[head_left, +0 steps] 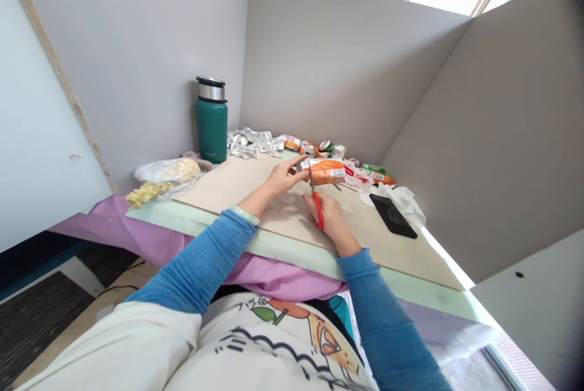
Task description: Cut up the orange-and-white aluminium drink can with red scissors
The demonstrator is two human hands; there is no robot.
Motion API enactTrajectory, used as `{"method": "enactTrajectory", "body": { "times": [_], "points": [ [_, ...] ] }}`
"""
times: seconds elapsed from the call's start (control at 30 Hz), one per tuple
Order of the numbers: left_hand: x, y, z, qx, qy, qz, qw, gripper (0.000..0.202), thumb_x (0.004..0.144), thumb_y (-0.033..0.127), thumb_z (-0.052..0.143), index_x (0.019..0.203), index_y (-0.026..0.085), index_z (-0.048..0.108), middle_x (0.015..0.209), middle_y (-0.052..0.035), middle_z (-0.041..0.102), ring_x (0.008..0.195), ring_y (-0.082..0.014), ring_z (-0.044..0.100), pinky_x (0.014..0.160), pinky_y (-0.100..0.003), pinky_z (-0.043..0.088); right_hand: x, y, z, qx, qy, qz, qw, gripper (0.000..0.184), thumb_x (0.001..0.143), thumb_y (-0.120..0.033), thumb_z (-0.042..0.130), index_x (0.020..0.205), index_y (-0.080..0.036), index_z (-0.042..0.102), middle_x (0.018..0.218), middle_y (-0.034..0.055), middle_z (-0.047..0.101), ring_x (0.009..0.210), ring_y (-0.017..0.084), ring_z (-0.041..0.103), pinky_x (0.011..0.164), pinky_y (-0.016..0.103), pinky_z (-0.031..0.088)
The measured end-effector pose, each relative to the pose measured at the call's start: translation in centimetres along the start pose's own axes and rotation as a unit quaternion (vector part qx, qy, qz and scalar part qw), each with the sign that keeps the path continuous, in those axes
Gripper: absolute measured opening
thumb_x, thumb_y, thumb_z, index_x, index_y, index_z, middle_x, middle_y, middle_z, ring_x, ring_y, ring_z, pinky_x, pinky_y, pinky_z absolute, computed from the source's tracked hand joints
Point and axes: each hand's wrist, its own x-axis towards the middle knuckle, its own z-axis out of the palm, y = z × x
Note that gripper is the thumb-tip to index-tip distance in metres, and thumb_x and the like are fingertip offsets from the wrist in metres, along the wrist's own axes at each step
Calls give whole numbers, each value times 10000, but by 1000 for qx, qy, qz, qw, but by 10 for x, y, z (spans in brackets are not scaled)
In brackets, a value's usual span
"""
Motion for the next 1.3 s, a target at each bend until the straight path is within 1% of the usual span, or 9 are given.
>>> {"method": "enactTrajectory", "body": {
  "times": [0.23,0.33,0.43,0.67,0.9,1.13,1.3],
  "points": [
    [0,-1,0,-2,-2,-1,1000,711,891,510,658,1508,175,548,975,-65,792,840,-167,693,729,-266,522,1,2,2,2,-5,4,1000,397,968,-559,511,734,-241,560,560,42,639,613,241,667,579,314,490],
    [0,-1,0,-3,-2,-3,1000,731,884,531,667,1505,163,549,966,-75,790,843,-173,697,733,-269,525,1,0,1,1,-7,7,1000,398,969,-561,511,741,-239,564,570,44,648,622,244,674,583,315,493],
    [0,-1,1,0,-1,-8,1000,729,890,513,665,1511,152,540,962,-79,789,847,-176,695,737,-272,526,0,-2,0,4,-7,9,1000,394,971,-553,514,738,-239,565,571,49,651,631,246,677,585,315,494],
    [-1,3,0,4,0,-23,1000,721,899,476,659,1524,142,522,986,-82,788,860,-177,696,727,-263,516,-1,-5,-2,17,-13,17,1000,385,968,-541,525,729,-240,551,559,42,634,613,234,655,579,310,482],
    [-4,8,0,-3,-9,-24,1000,703,916,463,628,1530,142,505,1041,-88,779,921,-186,711,759,-262,518,-2,-5,-2,22,-21,21,999,379,976,-534,513,747,-236,554,574,35,637,603,230,646,585,311,476],
    [-4,8,0,-3,-6,-40,999,704,914,471,640,1531,159,507,998,-83,786,882,-190,707,754,-273,524,0,-5,-2,9,-30,23,999,366,982,-535,507,781,-235,567,569,29,631,578,218,635,572,301,456],
    [-4,8,0,-10,-7,-38,999,723,905,480,657,1536,163,504,1011,-82,779,879,-187,711,770,-274,532,0,-3,-1,13,-23,14,1000,386,978,-550,509,748,-241,546,575,31,636,582,212,632,564,291,447]
  ]
}}
